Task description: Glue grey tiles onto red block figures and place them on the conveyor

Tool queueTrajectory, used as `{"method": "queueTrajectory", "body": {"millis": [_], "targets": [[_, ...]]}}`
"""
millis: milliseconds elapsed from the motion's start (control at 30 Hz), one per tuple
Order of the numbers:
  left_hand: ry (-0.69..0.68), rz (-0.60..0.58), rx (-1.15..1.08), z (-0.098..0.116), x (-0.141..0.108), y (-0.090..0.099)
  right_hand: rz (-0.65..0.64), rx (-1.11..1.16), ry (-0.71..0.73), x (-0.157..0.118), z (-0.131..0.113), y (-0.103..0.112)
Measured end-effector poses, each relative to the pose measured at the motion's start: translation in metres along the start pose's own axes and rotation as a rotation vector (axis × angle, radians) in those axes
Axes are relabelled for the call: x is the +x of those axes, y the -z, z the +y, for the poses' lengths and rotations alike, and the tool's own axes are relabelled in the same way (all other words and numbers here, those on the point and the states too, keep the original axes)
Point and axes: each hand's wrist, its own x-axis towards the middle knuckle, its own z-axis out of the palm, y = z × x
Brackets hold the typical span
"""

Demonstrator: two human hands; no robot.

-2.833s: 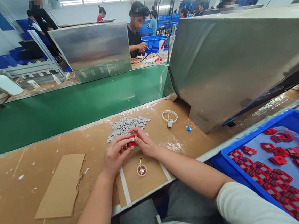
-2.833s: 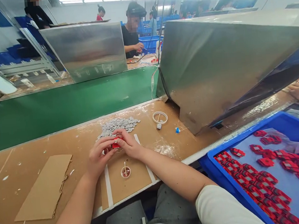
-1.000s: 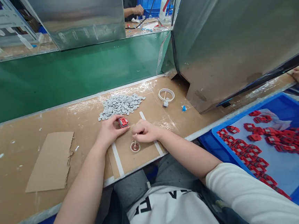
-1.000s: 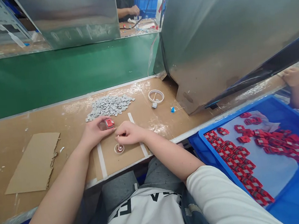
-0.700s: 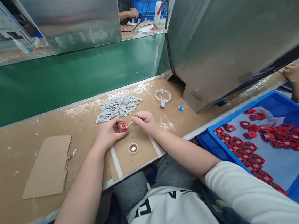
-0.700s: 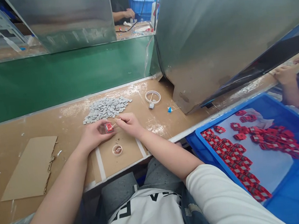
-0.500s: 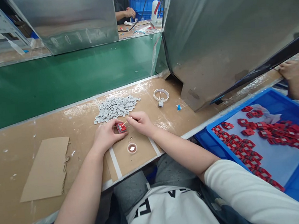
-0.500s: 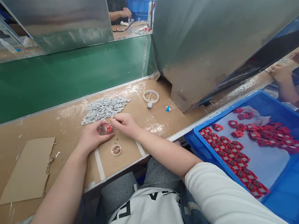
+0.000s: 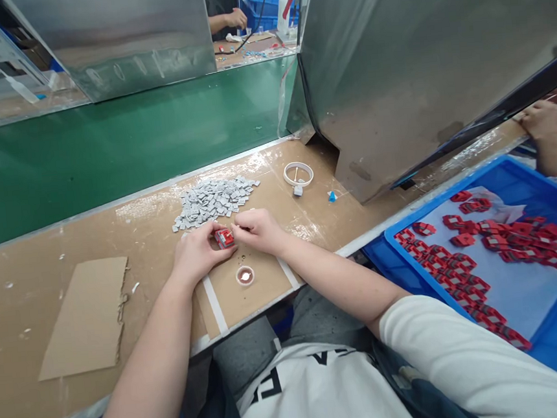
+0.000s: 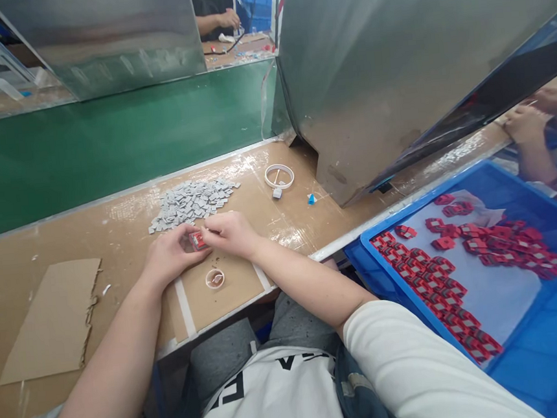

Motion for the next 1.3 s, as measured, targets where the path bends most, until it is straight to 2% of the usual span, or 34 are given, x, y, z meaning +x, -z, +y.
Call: {"method": "queueTrajectory", "body": {"millis": [233, 467, 567, 633, 733, 800, 900, 1000, 1200, 1300], "targets": [[-0.017, 0.008, -0.002, -0.001, 0.0, -0.001, -0.075, 0.079, 0.037, 0.0, 0.001, 0.0], [-0.036, 0.021, -0.014, -0.003, 0.0, -0.002, 0.031, 0.123, -0.018, 0.001, -0.002, -0.002], [-0.034, 0.022, -0.012, -0.003, 0.0, -0.001, 0.077, 0.216, 0.019, 0.0, -0.001, 0.003], [-0.026, 0.015, -0.015, -0.001, 0.0, 0.0, -0.01, 0.32, 0.12, -0.001, -0.002, 0.009], [-0.015, -0.001, -0.027, 0.0, 0.0, 0.001, -0.297, 0.446, 0.279, -0.004, -0.005, 0.015], [-0.012, -0.003, -0.036, 0.0, 0.0, 0.001, -0.438, 0.446, 0.318, -0.006, -0.009, 0.016], [-0.006, -0.004, -0.04, 0.0, 0.0, 0.001, -0.542, 0.354, 0.306, -0.007, -0.012, 0.014], [-0.006, -0.001, -0.031, -0.001, 0.0, 0.0, -0.59, 0.282, 0.288, -0.007, -0.012, 0.013], [-0.005, -0.002, -0.018, -0.001, 0.0, 0.0, -0.563, 0.366, 0.296, -0.008, -0.011, 0.013], [-0.012, -0.008, -0.02, -0.001, 0.0, 0.0, -0.398, 0.41, 0.238, -0.007, -0.007, 0.012]]}}
